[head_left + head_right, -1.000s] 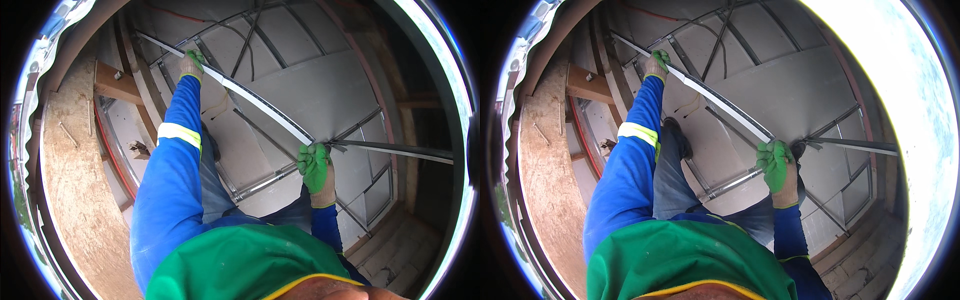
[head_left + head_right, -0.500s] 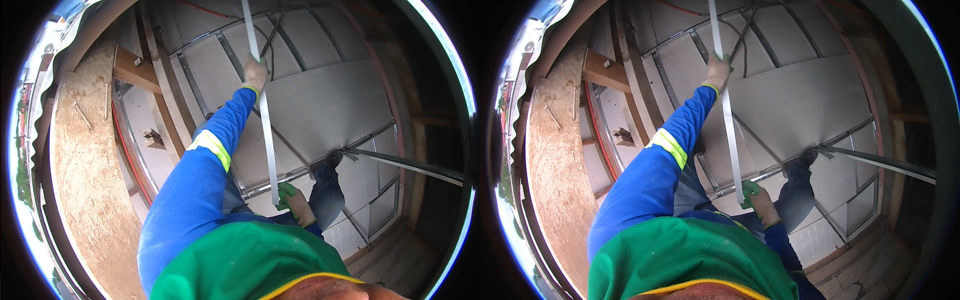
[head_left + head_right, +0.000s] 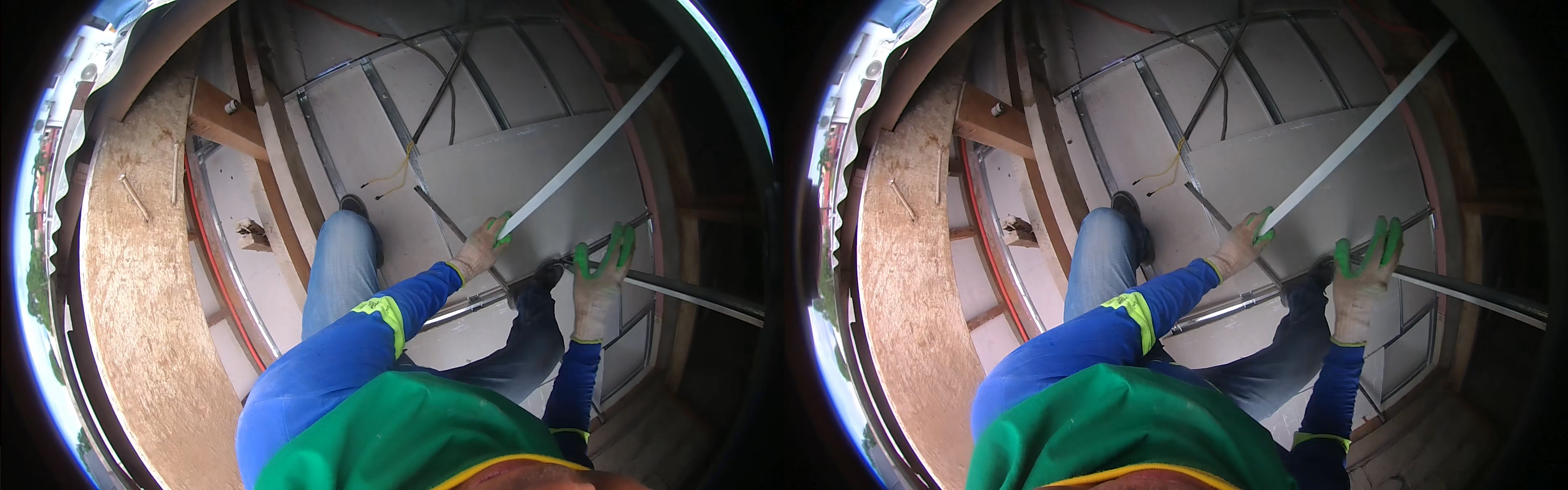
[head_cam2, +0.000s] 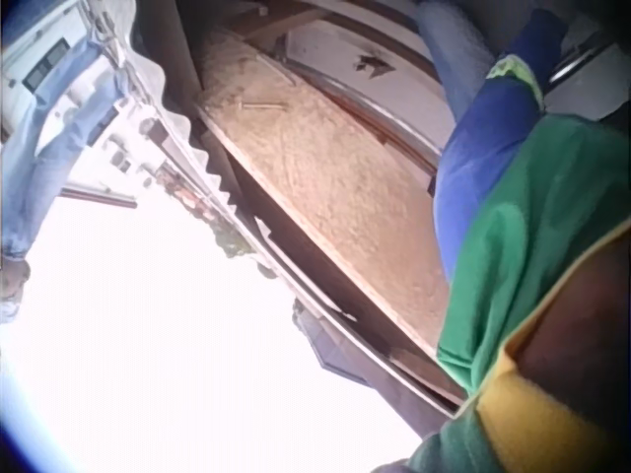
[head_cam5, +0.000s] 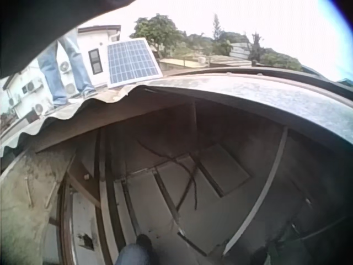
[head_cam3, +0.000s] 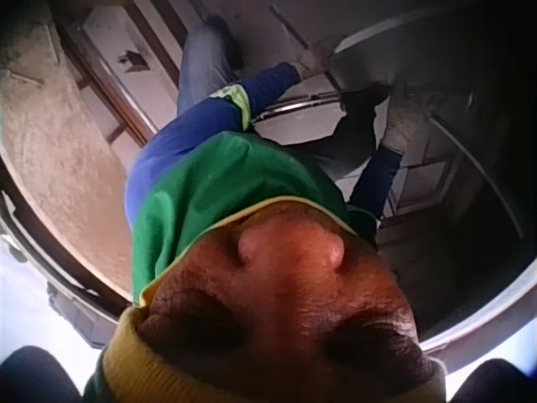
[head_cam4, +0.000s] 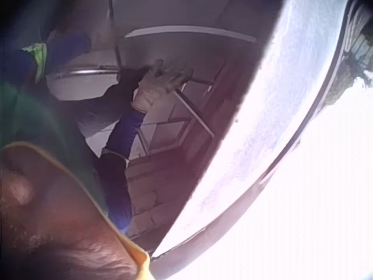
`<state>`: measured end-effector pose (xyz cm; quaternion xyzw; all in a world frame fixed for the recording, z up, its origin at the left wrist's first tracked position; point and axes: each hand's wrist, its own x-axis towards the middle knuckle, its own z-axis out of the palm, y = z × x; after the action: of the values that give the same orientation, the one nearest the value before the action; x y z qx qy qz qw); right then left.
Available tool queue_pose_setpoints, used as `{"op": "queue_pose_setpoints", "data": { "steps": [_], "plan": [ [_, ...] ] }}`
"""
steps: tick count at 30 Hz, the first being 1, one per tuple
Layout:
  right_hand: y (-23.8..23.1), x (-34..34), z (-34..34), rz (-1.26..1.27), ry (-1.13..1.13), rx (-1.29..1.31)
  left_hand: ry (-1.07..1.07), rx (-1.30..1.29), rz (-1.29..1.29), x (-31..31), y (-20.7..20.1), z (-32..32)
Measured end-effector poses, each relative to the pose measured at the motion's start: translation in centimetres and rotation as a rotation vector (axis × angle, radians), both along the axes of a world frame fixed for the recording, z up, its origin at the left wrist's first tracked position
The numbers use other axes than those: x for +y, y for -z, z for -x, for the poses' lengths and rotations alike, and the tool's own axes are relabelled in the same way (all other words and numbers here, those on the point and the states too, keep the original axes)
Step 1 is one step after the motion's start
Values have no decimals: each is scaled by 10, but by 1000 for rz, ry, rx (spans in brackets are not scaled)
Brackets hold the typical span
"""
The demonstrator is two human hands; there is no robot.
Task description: The person positions and aligns long metal studs vertically against a ceiling framework. They repeatedly adjust the studs with gloved hands to fit between existing framing members. The studs are held in place along the ceiling grid throughout the clip.
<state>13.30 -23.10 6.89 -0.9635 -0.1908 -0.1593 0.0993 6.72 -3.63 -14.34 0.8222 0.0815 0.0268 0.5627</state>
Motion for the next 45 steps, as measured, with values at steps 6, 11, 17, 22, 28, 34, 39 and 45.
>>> {"op": "queue_pose_setpoints", "data": {
  "steps": [6, 11, 17, 22, 28, 34, 39, 45],
  "plan": [
    [-145, -80, -142, 874, -32, -318, 292, -223, -61, -33, -41, -46],
    [-201, -141, -224, 993, -38, -253, 383, -467, -378, 0, -49, -98],
    [-143, -194, -275, 700, -111, 242, 423, -578, -705, 125, -53, -156],
    [-60, -118, -231, 244, -19, 602, 69, -394, -1069, 251, -67, -166],
    [48, 75, -41, 140, -145, 730, -1008, -12, 530, 214, -30, -118],
    [98, 133, 96, -53, -118, 1000, -878, 235, 987, 166, 8, -66],
    [88, 97, 148, -408, 74, 1269, -651, 203, 679, 197, -1, -112],
    [115, 161, 8, -977, 174, 1362, -352, 363, -932, 293, -70, -12]
  ]
}}
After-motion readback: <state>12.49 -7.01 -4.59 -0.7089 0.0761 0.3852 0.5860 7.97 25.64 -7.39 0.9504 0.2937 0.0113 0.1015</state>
